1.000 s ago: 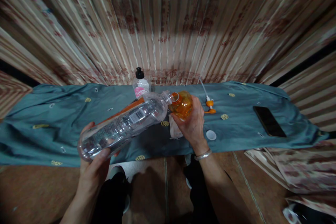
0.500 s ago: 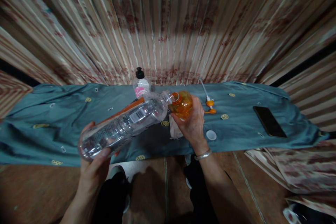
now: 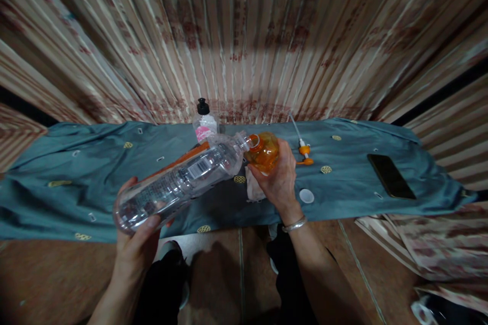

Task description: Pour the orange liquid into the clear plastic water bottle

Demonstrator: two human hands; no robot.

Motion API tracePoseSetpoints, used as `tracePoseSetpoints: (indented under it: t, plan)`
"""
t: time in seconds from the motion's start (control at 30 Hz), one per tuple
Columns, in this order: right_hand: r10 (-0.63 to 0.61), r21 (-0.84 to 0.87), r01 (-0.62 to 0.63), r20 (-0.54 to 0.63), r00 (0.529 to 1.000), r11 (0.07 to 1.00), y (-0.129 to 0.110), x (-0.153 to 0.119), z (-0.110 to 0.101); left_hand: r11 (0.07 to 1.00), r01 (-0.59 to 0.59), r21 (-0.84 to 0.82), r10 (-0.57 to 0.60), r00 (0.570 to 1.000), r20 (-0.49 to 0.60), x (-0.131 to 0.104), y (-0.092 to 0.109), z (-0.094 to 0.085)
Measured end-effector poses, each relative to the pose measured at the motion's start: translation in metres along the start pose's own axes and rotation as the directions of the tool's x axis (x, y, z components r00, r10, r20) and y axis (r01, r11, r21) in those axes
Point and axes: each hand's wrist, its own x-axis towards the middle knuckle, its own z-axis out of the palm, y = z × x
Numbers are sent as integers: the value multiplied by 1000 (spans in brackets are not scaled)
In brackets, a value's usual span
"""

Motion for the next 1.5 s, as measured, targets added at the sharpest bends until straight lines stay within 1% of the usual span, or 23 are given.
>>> tracePoseSetpoints:
  t: [0.13, 0.3, 0.43, 0.67, 0.87, 1.07, 1.17, 1.27, 1.37, 1.5]
  plan:
    - [-2, -14, 2, -14, 1000, 1000, 0, 0, 0, 1000, -3, -2, 3, 1000, 11, 0, 0, 0]
    - [-20, -13, 20, -24, 1000, 1000, 0, -1, 1, 1000, -6, -27, 6, 1000, -14, 1, -2, -1]
    - [-19, -4, 19, -14, 1000, 1000, 2, -2, 2, 1000, -12, -5, 13, 1000, 19, 2, -3, -2]
    - [0, 6, 0, 5, 1000, 1000, 2, -1, 2, 999, 5, -31, -6, 1000, -13, 0, 3, 3]
    - [-18, 14, 18, 2, 1000, 1000, 0, -1, 1, 998, 16, -63, -17, 1000, -22, 0, 4, 6]
    - [-20, -3, 20, -10, 1000, 1000, 1, -1, 1, 999, -4, -41, 5, 1000, 14, 1, 1, 2]
    - [-26, -12, 26, -26, 999, 1000, 3, -1, 2, 999, -14, -35, 14, 1000, 16, 2, -2, -1]
    - [-27, -5, 27, -19, 999, 1000, 3, -1, 3, 999, -16, -38, 17, 1000, 16, 3, -4, -4]
    - [-36, -3, 36, -21, 999, 999, 3, -1, 2, 999, -17, -42, 19, 999, 39, 3, -4, -4]
    - [-27, -10, 27, -10, 1000, 1000, 2, -1, 2, 999, -4, -44, 4, 1000, 2, 2, -1, -1]
